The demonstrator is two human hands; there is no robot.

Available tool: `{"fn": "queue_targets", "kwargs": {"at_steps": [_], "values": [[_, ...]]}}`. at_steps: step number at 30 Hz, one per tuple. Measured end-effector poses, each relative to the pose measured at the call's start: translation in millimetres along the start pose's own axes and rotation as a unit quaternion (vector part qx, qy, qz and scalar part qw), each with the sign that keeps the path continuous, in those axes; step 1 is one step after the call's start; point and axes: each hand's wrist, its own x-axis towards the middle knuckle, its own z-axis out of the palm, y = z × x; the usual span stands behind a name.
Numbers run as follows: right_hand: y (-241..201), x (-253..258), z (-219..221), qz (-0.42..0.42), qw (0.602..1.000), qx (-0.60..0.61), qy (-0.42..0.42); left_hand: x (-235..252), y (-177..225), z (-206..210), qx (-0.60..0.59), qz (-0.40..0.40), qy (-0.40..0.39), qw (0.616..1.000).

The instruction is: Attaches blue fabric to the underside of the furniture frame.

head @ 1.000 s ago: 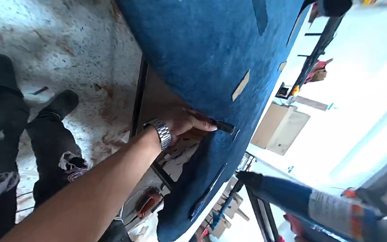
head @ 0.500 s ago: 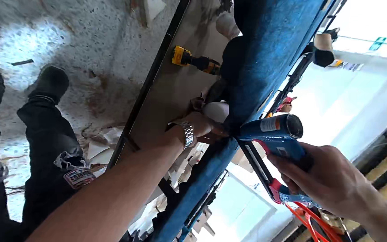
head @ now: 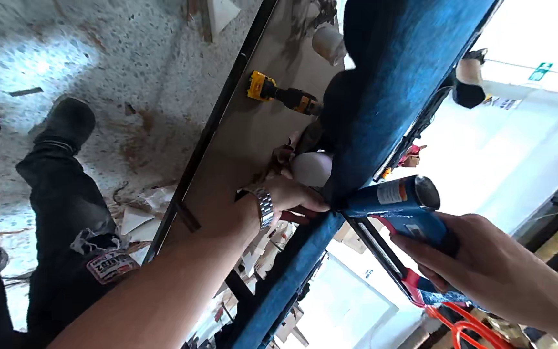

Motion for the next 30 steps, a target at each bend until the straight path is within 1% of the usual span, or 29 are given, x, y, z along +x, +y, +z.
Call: {"fn": "queue_targets", "kwargs": {"at_steps": [3, 5, 7, 10, 15, 17, 18, 20, 22, 24, 26, 30], "values": [[-8, 0, 0, 0.034, 0.999, -0.008, -0.014, -3, -3, 5, -0.024, 0.0, 0.032, 0.999], [-9, -1, 2, 0.039, 0.999, -0.016, -0.01, -4, -6, 11, -0.063, -0.008, 0.074, 0.995], [-9, -3, 5, 0.034, 0.999, -0.022, 0.003, -5, -9, 13, -0.084, -0.02, 0.099, 0.991], [-10, -5, 8, 0.027, 0.999, -0.04, 0.018, -8, -12, 15, -0.106, -0.017, 0.112, 0.988], [-17, -3, 4, 0.047, 0.998, -0.04, -0.002, -7, -17, 13, -0.105, -0.001, 0.1, 0.989], [-19, -1, 2, 0.052, 0.998, -0.037, -0.014, -15, -27, 13, -0.047, 0.039, 0.136, 0.989], [-20, -1, 1, 0.055, 0.998, -0.035, -0.017, -23, -34, 13, 0.015, 0.063, 0.163, 0.985], [-21, -1, -1, 0.066, 0.997, -0.031, -0.024, -40, -54, 17, 0.147, 0.098, 0.202, 0.963], [-21, 0, 0, 0.074, 0.996, -0.03, -0.027, -57, -68, 26, 0.261, 0.092, 0.199, 0.94], [-22, 1, -1, 0.077, 0.996, -0.032, -0.031, -65, -71, 38, 0.355, 0.059, 0.185, 0.915], [-24, 3, -2, 0.085, 0.995, -0.02, -0.041, -63, -69, 44, 0.393, 0.054, 0.186, 0.899], [-23, 1, 2, 0.102, 0.994, 0.003, -0.036, -61, -68, 44, 0.395, 0.061, 0.182, 0.898]]}}
